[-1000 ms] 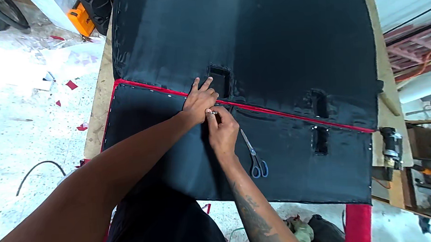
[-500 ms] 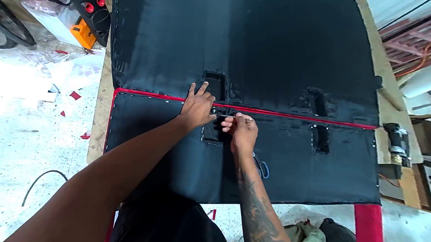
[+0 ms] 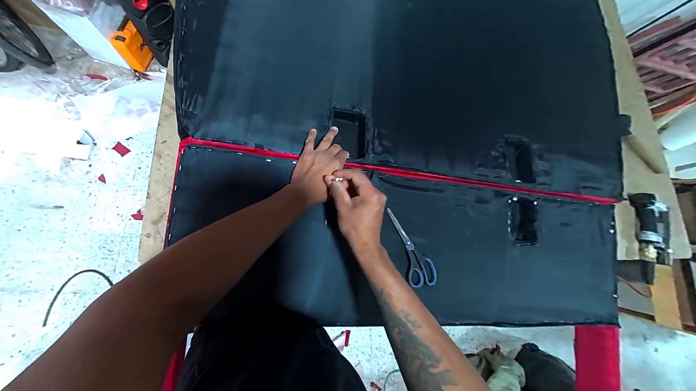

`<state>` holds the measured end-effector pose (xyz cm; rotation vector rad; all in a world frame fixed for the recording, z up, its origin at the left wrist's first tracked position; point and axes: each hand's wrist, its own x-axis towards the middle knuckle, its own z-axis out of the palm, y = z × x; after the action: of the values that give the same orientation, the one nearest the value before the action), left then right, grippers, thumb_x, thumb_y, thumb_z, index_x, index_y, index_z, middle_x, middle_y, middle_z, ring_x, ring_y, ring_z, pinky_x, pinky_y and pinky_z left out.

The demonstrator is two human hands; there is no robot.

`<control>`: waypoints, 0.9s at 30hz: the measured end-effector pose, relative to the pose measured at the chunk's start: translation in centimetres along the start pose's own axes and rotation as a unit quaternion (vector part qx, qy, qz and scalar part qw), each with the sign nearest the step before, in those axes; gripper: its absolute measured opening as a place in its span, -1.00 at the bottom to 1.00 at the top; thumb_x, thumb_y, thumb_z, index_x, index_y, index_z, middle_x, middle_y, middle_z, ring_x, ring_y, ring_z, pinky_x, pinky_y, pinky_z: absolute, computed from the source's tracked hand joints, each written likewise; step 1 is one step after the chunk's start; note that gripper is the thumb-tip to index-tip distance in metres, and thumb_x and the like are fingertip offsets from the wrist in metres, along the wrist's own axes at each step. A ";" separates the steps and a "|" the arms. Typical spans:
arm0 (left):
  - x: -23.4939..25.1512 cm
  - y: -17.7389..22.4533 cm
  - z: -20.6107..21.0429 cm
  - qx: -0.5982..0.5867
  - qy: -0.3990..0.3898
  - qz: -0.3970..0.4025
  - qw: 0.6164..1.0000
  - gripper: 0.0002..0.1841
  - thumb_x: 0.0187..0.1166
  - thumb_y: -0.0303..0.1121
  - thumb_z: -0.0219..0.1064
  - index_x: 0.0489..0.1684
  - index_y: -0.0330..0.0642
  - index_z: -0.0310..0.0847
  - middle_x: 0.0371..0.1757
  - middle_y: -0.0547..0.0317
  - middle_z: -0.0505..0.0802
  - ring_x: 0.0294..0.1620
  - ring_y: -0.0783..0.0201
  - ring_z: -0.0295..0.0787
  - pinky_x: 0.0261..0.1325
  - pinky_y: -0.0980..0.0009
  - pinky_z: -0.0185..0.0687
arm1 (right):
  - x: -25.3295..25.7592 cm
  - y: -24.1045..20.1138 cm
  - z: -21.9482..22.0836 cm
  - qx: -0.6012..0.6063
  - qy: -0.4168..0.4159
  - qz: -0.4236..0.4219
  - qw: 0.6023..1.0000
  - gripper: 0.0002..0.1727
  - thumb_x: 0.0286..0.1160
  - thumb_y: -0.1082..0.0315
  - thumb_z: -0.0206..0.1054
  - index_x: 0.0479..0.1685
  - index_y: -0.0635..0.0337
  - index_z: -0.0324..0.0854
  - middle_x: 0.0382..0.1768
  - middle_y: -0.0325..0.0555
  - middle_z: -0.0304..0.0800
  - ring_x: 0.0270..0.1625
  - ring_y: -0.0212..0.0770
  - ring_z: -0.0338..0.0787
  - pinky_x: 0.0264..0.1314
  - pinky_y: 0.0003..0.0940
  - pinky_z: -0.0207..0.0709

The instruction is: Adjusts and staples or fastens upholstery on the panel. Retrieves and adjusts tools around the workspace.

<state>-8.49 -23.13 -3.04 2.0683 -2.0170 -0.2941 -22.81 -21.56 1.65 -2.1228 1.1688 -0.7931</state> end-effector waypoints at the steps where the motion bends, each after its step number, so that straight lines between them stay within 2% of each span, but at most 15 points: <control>1: 0.0 0.1 -0.2 -0.004 -0.007 -0.004 1.000 -0.50 0.51 0.02 0.27 0.41 0.11 0.66 0.50 0.31 0.71 0.91 0.01 -0.05 0.85 -0.35 -0.36 | 0.6 0.8 -0.9 0.046 0.002 0.040 0.998 -0.78 0.68 0.13 0.33 -0.02 0.03 0.78 -0.40 -0.34 0.86 -0.44 -0.38 0.83 -0.37 -0.31 0.81; 2: 0.0 0.4 -0.5 -0.002 -0.019 -0.011 1.000 -0.42 0.50 0.17 0.29 0.43 0.10 0.65 0.52 0.29 0.70 0.91 0.01 -0.06 0.85 -0.36 -0.38 | 1.0 1.9 -2.1 0.105 0.008 0.100 0.989 -0.71 0.76 0.12 0.23 0.05 0.12 0.73 -0.38 -0.26 0.89 -0.45 -0.33 0.84 -0.39 -0.31 0.81; 3: 0.0 0.7 -0.6 -0.001 -0.022 -0.015 1.000 -0.38 0.49 0.25 0.29 0.44 0.10 0.65 0.53 0.28 0.69 0.91 0.00 -0.06 0.85 -0.36 -0.37 | 1.1 3.4 -3.3 0.177 0.018 0.180 0.968 -0.65 0.82 0.07 0.16 0.10 0.16 0.67 -0.36 -0.18 0.89 -0.49 -0.31 0.80 -0.46 -0.37 0.71; 4: 0.0 0.8 -0.7 0.000 -0.023 -0.018 1.000 -0.37 0.50 0.27 0.27 0.44 0.10 0.65 0.54 0.28 0.69 0.91 0.00 -0.06 0.85 -0.36 -0.37 | 1.3 4.9 -4.1 0.260 0.033 0.261 0.929 -0.64 0.83 0.05 0.15 0.09 0.16 0.65 -0.33 -0.14 0.89 -0.52 -0.33 0.76 -0.54 -0.45 0.59; 6: 0.1 0.5 -0.8 0.001 -0.023 -0.020 1.000 -0.38 0.51 0.25 0.27 0.45 0.12 0.64 0.55 0.30 0.68 0.92 0.01 -0.07 0.85 -0.36 -0.37 | 1.5 5.8 -4.5 0.360 0.055 0.317 0.876 -0.69 0.82 0.13 0.18 0.06 0.20 0.67 -0.32 -0.07 0.89 -0.58 -0.33 0.70 -0.68 -0.51 0.46; 7: 0.2 0.4 -0.8 0.000 -0.022 -0.020 1.000 -0.40 0.51 0.23 0.29 0.44 0.12 0.65 0.55 0.31 0.68 0.91 0.02 -0.06 0.85 -0.35 -0.36 | 1.2 5.4 -4.6 0.365 0.056 0.305 0.878 -0.71 0.82 0.16 0.17 0.06 0.20 0.66 -0.33 -0.05 0.89 -0.60 -0.31 0.71 -0.68 -0.51 0.46; 10: 0.2 0.7 -0.6 -0.006 -0.023 -0.019 1.000 -0.36 0.45 0.27 0.31 0.43 0.14 0.66 0.53 0.34 0.69 0.91 0.03 -0.05 0.85 -0.35 -0.36 | 0.1 3.6 -5.1 0.280 0.033 0.247 0.927 -0.70 0.82 0.08 0.17 0.04 0.13 0.63 -0.40 -0.08 0.87 -0.62 -0.25 0.71 -0.64 -0.43 0.56; 14: 0.2 0.5 -0.7 -0.002 -0.026 -0.021 0.999 -0.24 0.26 0.39 0.37 0.41 0.15 0.67 0.51 0.34 0.70 0.92 0.02 -0.09 0.83 -0.37 -0.38 | 0.4 4.4 -4.3 0.297 0.074 0.241 0.921 -0.70 0.82 0.17 0.19 -0.01 0.28 0.63 -0.40 0.02 0.90 -0.56 -0.16 0.81 -0.58 -0.34 0.67; 17: 0.3 0.5 -0.7 -0.004 -0.027 -0.024 0.999 -0.30 0.33 0.32 0.35 0.42 0.16 0.66 0.52 0.34 0.70 0.91 0.04 -0.07 0.84 -0.35 -0.39 | -0.6 3.7 -3.8 0.292 0.056 0.183 0.937 -0.73 0.83 0.17 0.18 0.06 0.20 0.62 -0.31 0.00 0.92 -0.50 -0.16 0.83 -0.53 -0.35 0.68; 19: 0.2 0.5 -0.6 -0.008 -0.029 -0.023 0.999 -0.32 0.34 0.30 0.36 0.43 0.15 0.66 0.52 0.33 0.70 0.91 0.04 -0.07 0.85 -0.35 -0.41 | -0.7 2.7 -3.1 0.274 0.050 0.136 0.951 -0.76 0.80 0.22 0.22 0.03 0.22 0.64 -0.30 0.01 0.92 -0.48 -0.10 0.85 -0.53 -0.27 0.73; 21: 0.2 0.5 -0.7 -0.009 -0.030 -0.022 0.999 -0.34 0.35 0.26 0.37 0.43 0.16 0.65 0.51 0.35 0.70 0.92 0.05 -0.07 0.85 -0.35 -0.41 | -0.9 1.5 -2.6 0.198 0.031 0.087 0.976 -0.81 0.74 0.23 0.29 0.02 0.14 0.70 -0.29 -0.11 0.92 -0.45 -0.17 0.87 -0.52 -0.28 0.79; 23: 0.1 0.4 -0.7 -0.004 -0.029 -0.016 0.999 -0.45 0.43 0.06 0.34 0.45 0.18 0.64 0.51 0.39 0.70 0.92 0.05 -0.08 0.86 -0.32 -0.39 | -1.8 0.1 -2.0 0.077 -0.002 0.041 0.996 -0.82 0.69 0.18 0.34 0.05 0.00 0.75 -0.31 -0.28 0.88 -0.47 -0.32 0.82 -0.51 -0.33 0.77; 24: 0.1 0.3 -0.7 -0.007 -0.023 -0.012 1.000 -0.54 0.53 -0.11 0.28 0.44 0.15 0.65 0.51 0.37 0.71 0.91 0.04 -0.06 0.86 -0.33 -0.35 | -2.2 -0.3 -1.4 0.025 -0.012 0.020 0.999 -0.81 0.66 0.15 0.37 0.06 -0.04 0.76 -0.35 -0.31 0.83 -0.49 -0.37 0.77 -0.51 -0.34 0.73; 25: 0.1 0.3 -0.6 -0.005 -0.018 -0.009 1.000 -0.59 0.65 -0.16 0.20 0.44 0.15 0.65 0.51 0.37 0.71 0.91 0.04 -0.03 0.86 -0.32 -0.30 | -2.5 -0.6 -0.8 -0.013 -0.019 0.006 1.000 -0.80 0.63 0.13 0.40 0.07 -0.06 0.77 -0.37 -0.32 0.79 -0.49 -0.39 0.72 -0.50 -0.33 0.68; 27: 0.2 0.2 -0.5 -0.005 -0.015 -0.006 1.000 -0.61 0.72 -0.18 0.13 0.45 0.14 0.65 0.51 0.38 0.72 0.91 0.05 -0.01 0.86 -0.31 -0.28 | -2.2 -0.7 -0.1 -0.042 -0.023 -0.009 0.999 -0.79 0.61 0.09 0.42 0.05 -0.07 0.77 -0.41 -0.32 0.75 -0.52 -0.38 0.66 -0.54 -0.32 0.61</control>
<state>-8.48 -23.27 -2.51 2.0827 -2.0174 -0.3375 -23.47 -19.40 1.75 -2.2098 1.1798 -0.7107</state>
